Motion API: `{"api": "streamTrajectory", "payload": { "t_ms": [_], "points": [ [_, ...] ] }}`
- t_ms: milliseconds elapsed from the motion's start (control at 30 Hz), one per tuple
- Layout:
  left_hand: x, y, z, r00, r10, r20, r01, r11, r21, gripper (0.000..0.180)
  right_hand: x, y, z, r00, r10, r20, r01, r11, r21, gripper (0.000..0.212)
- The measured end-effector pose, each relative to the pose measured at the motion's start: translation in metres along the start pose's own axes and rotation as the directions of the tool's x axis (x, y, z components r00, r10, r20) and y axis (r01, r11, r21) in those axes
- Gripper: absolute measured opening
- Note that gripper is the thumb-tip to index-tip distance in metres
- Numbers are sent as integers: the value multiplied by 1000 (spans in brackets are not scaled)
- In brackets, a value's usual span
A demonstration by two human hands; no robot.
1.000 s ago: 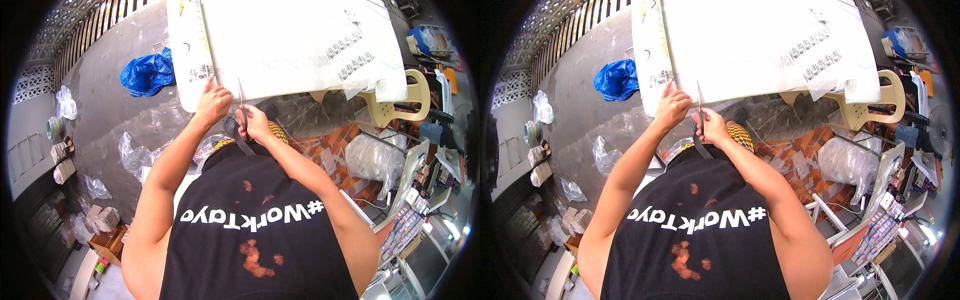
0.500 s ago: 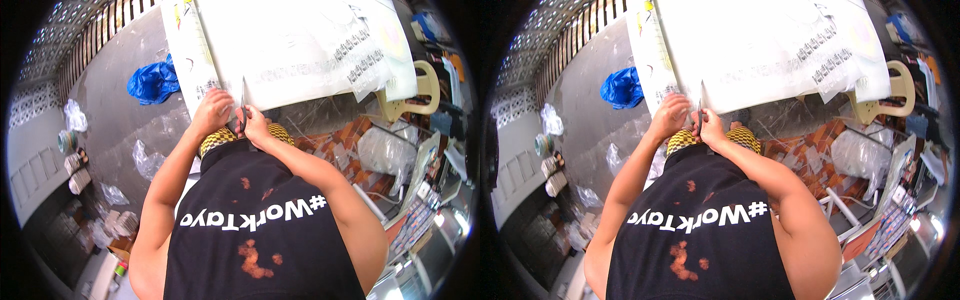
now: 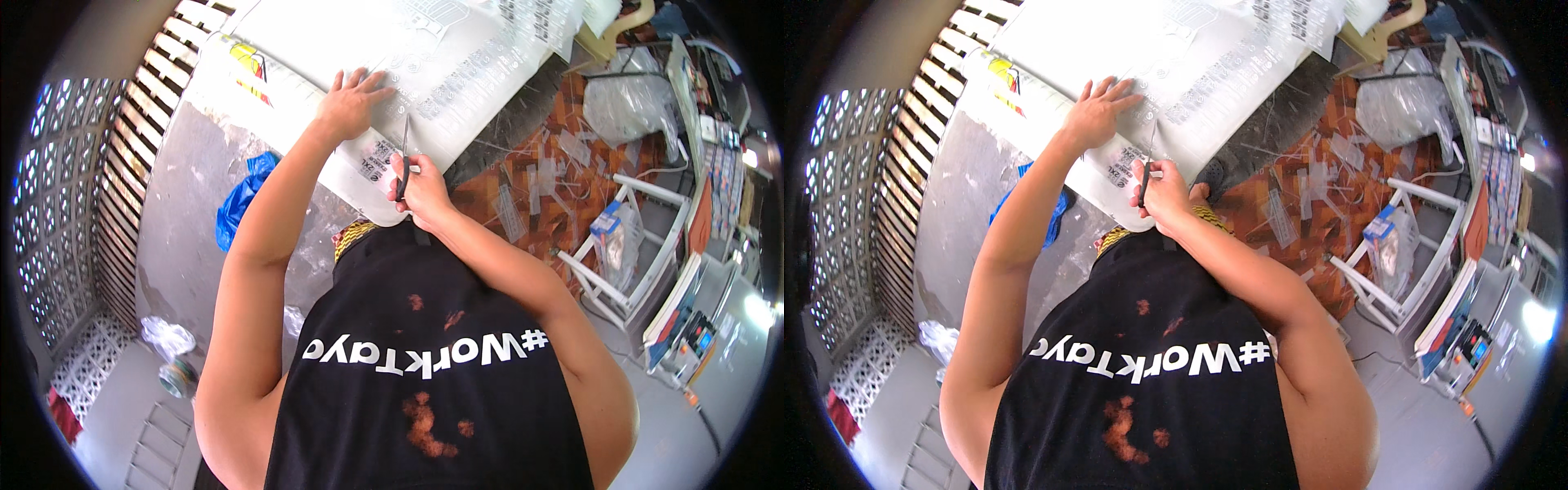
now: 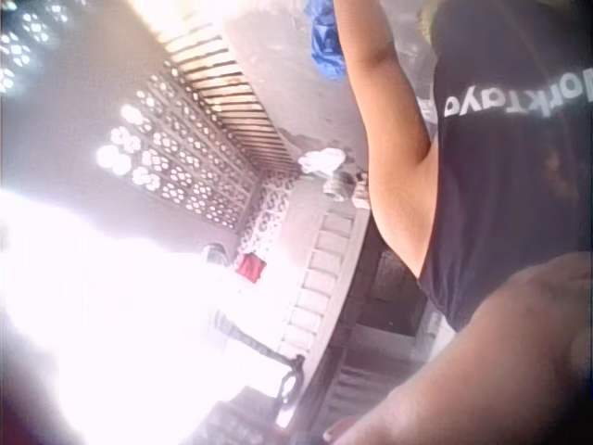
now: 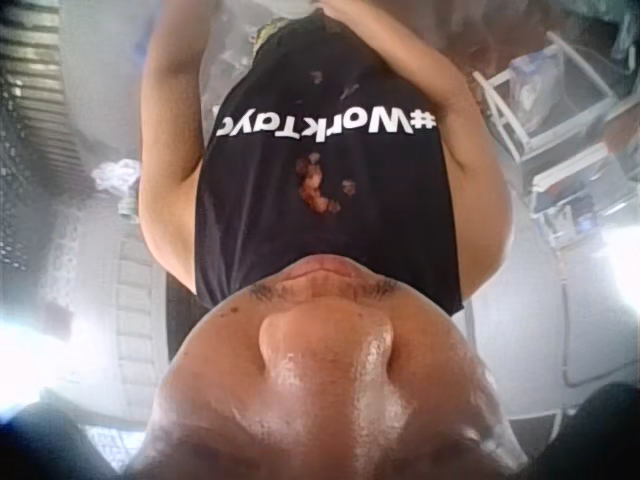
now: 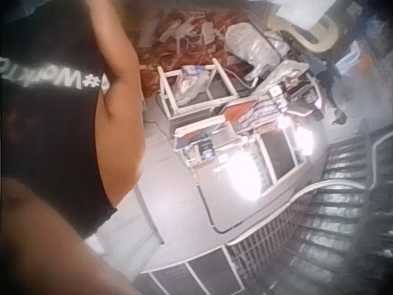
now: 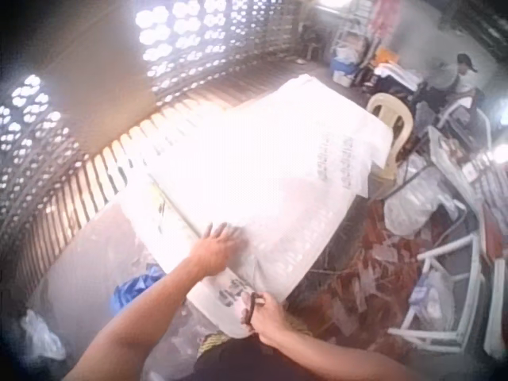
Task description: The person cuts specific graphics from large printed transfer sheets using scissors and organizes them on a table near apparel.
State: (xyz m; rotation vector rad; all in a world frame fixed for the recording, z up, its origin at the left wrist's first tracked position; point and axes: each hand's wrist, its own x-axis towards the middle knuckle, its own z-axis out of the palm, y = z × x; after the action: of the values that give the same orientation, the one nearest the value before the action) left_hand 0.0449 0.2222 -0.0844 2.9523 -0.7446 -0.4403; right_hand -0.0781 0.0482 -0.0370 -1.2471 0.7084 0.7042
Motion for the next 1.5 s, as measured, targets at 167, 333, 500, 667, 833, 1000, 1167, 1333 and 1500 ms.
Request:
{"api": "streamTrajectory", "payload": {
  "t_ms": [167, 333, 500, 667, 833, 1000, 1167, 1333, 1500],
  "points": [
    [0, -3, 0, 999, 11, 45, -9, 999, -50, 70, 0, 11, 31, 995, -63, -82, 76, 982, 171, 46],
    [-1, -3, -2, 998, 9, 58, -6, 999, -40, 69, 6, 17, 51, 990, -90, -109, 117, 953, 279, 47],
    [1, -2, -3, 998, 8, 59, -4, 998, -56, 67, 12, 18, 58, 984, -110, -142, 150, 938, 313, 48],
    [1, -3, -2, 999, 12, 48, -9, 997, -73, 67, 15, 14, 66, 974, -108, -201, 169, 933, 319, 50],
    [2, -3, -3, 999, 13, 49, -9, 997, -75, 67, 18, 3, 68, 965, -114, -234, 184, 935, 303, 52],
    [2, -4, 0, 999, 18, 33, -16, 997, -70, 68, 26, 1, 62, 956, -152, -252, 220, 938, 267, 49],
    [2, -4, -2, 999, 11, 40, -8, 997, -79, 69, 28, -2, 58, 955, -149, -257, 222, 933, 282, 45],
    [2, -5, 0, 1000, 14, 24, -12, 997, -79, 68, 31, -9, 54, 952, -145, -269, 220, 937, 272, 43],
    [1, -4, 0, 1000, 21, 22, -20, 998, -55, 67, 52, -21, 42, 932, -180, -313, 266, 929, 258, 42]
  ]
}}
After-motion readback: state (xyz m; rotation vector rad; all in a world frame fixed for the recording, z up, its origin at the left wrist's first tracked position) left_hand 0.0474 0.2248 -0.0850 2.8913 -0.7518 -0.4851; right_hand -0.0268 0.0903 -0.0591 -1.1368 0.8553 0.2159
